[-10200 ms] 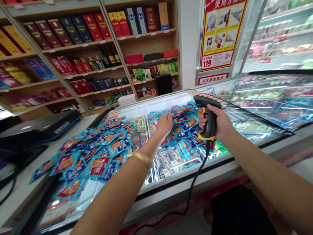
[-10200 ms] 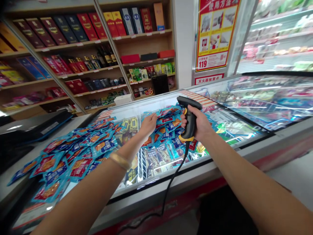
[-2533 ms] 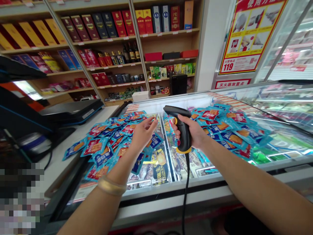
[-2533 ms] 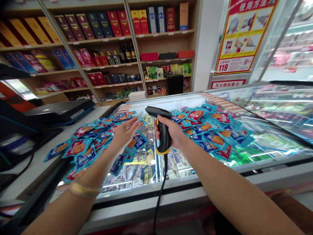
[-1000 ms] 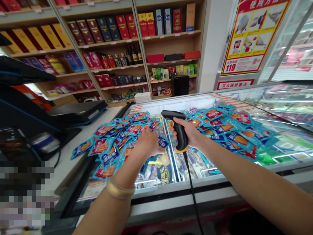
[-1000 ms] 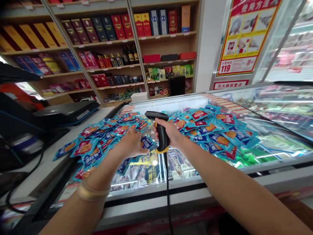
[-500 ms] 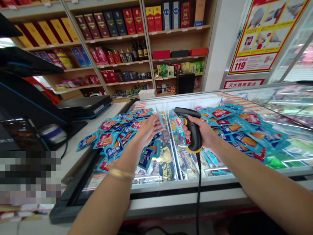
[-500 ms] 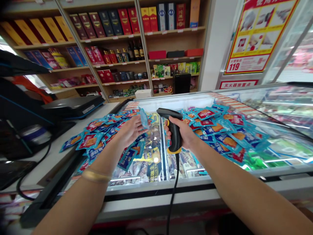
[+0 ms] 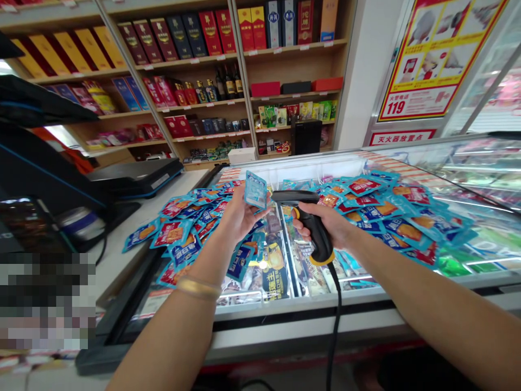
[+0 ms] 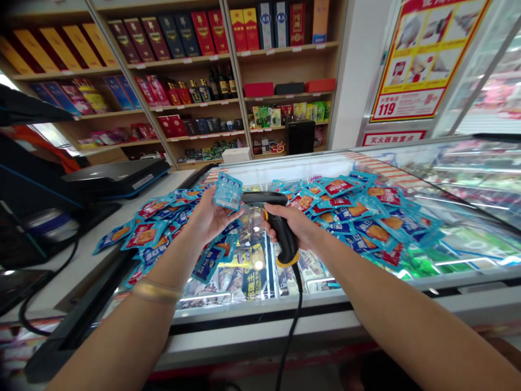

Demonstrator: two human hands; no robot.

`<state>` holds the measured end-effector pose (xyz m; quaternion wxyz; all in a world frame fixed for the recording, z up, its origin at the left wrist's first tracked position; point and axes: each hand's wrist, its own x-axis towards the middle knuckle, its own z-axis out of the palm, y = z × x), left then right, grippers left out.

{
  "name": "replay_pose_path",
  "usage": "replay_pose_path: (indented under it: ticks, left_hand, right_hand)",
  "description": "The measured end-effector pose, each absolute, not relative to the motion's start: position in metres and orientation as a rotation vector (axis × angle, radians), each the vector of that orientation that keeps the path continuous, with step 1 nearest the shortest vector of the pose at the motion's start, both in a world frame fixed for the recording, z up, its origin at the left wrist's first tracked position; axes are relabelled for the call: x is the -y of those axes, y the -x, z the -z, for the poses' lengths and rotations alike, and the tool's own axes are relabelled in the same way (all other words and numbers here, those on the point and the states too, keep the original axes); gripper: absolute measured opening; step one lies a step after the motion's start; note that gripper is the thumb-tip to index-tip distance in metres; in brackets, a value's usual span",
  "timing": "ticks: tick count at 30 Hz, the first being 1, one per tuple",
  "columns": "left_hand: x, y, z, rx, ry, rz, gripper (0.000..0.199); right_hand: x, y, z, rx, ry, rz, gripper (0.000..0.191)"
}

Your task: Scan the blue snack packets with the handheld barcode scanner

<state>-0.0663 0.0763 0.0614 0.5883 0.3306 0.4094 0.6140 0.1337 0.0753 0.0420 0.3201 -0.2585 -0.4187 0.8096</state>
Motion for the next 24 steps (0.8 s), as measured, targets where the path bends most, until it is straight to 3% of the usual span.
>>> replay_pose_path:
  ticks: [17, 24]
  left_hand:
    - [-0.079, 0.068, -0.055, -0.994, -0.85, -1.48, 0.034]
    - [-0.086, 0.043, -0.045, -1.233, -1.291, -1.426, 0.049]
  right_hand:
    - [-0.075, -0.133, -0.043, 1.059, 0.691, -2.125, 0.024]
    - [-0.084, -0.169, -0.055, 0.964, 0.655, -2.002, 0.023]
